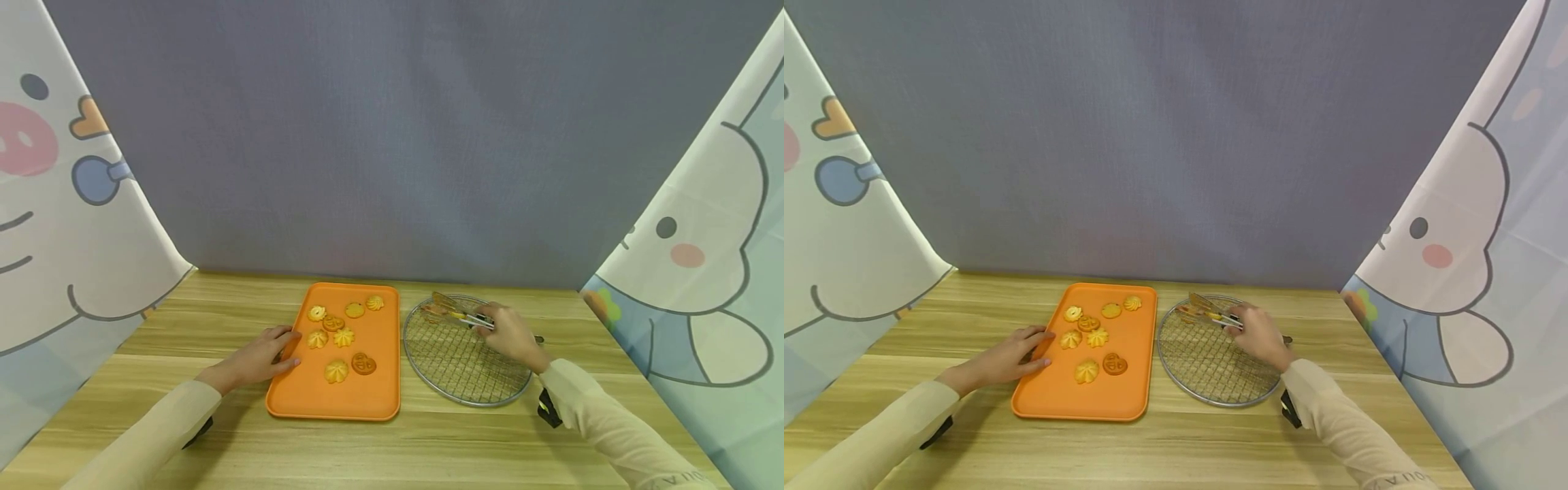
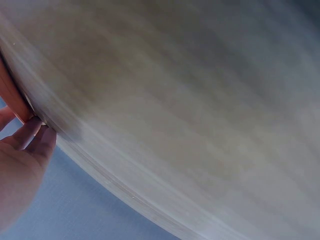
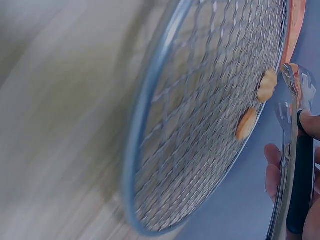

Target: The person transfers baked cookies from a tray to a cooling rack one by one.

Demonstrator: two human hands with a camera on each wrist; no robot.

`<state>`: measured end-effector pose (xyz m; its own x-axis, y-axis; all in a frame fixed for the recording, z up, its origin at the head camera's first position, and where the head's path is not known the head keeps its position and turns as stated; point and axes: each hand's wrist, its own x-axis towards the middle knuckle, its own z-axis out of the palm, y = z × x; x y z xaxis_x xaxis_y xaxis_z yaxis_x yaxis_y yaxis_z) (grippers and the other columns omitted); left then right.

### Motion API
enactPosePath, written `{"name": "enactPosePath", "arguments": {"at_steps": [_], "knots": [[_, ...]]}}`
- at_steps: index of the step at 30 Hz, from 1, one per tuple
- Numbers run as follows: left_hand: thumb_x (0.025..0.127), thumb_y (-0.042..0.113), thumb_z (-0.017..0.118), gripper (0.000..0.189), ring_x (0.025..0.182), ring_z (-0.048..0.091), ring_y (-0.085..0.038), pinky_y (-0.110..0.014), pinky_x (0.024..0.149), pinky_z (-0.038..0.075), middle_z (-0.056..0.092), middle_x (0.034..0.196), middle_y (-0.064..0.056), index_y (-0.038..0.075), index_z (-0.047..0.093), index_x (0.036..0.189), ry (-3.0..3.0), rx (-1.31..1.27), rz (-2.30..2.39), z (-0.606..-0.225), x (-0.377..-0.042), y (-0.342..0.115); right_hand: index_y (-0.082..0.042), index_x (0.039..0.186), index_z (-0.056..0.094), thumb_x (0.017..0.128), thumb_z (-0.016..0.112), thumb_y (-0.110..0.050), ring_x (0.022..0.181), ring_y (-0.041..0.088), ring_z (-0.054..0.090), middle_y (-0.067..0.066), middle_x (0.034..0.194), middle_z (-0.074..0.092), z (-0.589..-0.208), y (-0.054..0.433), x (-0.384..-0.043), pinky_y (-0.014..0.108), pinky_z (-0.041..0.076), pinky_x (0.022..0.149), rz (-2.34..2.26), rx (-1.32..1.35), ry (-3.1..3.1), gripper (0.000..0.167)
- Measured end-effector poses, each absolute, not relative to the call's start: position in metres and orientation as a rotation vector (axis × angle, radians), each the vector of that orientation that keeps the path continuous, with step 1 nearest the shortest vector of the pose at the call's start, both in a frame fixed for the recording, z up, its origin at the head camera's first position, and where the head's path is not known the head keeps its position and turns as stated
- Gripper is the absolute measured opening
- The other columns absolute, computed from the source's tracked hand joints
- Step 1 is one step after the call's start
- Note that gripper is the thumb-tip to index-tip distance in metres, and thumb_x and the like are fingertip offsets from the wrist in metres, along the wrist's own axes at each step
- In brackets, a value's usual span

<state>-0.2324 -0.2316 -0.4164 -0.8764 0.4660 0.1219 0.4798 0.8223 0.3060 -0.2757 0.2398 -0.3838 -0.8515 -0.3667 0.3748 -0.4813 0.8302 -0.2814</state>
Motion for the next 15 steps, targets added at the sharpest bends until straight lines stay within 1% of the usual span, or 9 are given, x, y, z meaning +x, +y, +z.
{"name": "enactPosePath", "arguments": {"at_steps": [5,7,8,12,13,15], "knots": [[0.090,0.033,0.057,0.052,0.122,0.039,-0.045,-0.056,0.094,0.038,0.042,0.132,-0.027,-0.001,0.048,0.128,-2.958,-0.770,-0.514,-0.417,-0.233,-0.232,-0.001,0.110,0.064,0.080,0.070,-0.014,0.044,0.004,0.032,0.018,0.109,0.063,-0.383,0.225,-0.277,0.021,0.031,0.044,0.512,0.693,-2.699,0.033],[0.090,0.033,0.057,0.052,0.122,0.039,-0.045,-0.056,0.094,0.039,0.041,0.133,-0.027,-0.001,0.048,0.129,-2.959,-0.769,-0.510,-0.418,-0.234,-0.232,-0.002,0.110,0.065,0.079,0.071,-0.015,0.042,0.005,0.031,0.017,0.110,0.063,-0.382,0.218,-0.277,0.022,0.033,0.045,0.496,0.705,-2.697,0.034],[0.090,0.034,0.057,0.053,0.122,0.039,-0.045,-0.056,0.094,0.039,0.041,0.133,-0.027,0.000,0.048,0.129,-2.960,-0.768,-0.507,-0.418,-0.234,-0.233,-0.002,0.109,0.065,0.079,0.071,-0.016,0.046,0.005,0.036,0.016,0.110,0.063,-0.381,0.215,-0.277,0.023,0.035,0.048,0.471,0.705,-2.695,0.034],[0.090,0.035,0.057,0.053,0.122,0.039,-0.046,-0.057,0.094,0.038,0.041,0.133,-0.027,0.000,0.048,0.129,-2.960,-0.769,-0.497,-0.419,-0.235,-0.233,-0.003,0.108,0.066,0.079,0.071,-0.018,0.054,0.009,0.047,0.015,0.111,0.063,-0.380,0.203,-0.279,0.028,0.041,0.056,0.457,0.715,-2.694,0.033],[0.090,0.035,0.057,0.054,0.122,0.039,-0.046,-0.057,0.094,0.038,0.041,0.133,-0.027,0.000,0.048,0.129,-2.959,-0.772,-0.498,-0.420,-0.235,-0.233,-0.003,0.108,0.066,0.079,0.071,-0.018,0.055,0.011,0.048,0.015,0.111,0.063,-0.380,0.201,-0.279,0.030,0.042,0.057,0.460,0.720,-2.693,0.033],[0.090,0.035,0.057,0.053,0.122,0.039,-0.046,-0.057,0.094,0.038,0.041,0.133,-0.027,-0.001,0.048,0.129,-2.958,-0.773,-0.500,-0.420,-0.235,-0.233,-0.004,0.108,0.066,0.079,0.071,-0.018,0.056,0.011,0.049,0.015,0.111,0.063,-0.380,0.195,-0.281,0.029,0.042,0.057,0.453,0.727,-2.684,0.033]]}}
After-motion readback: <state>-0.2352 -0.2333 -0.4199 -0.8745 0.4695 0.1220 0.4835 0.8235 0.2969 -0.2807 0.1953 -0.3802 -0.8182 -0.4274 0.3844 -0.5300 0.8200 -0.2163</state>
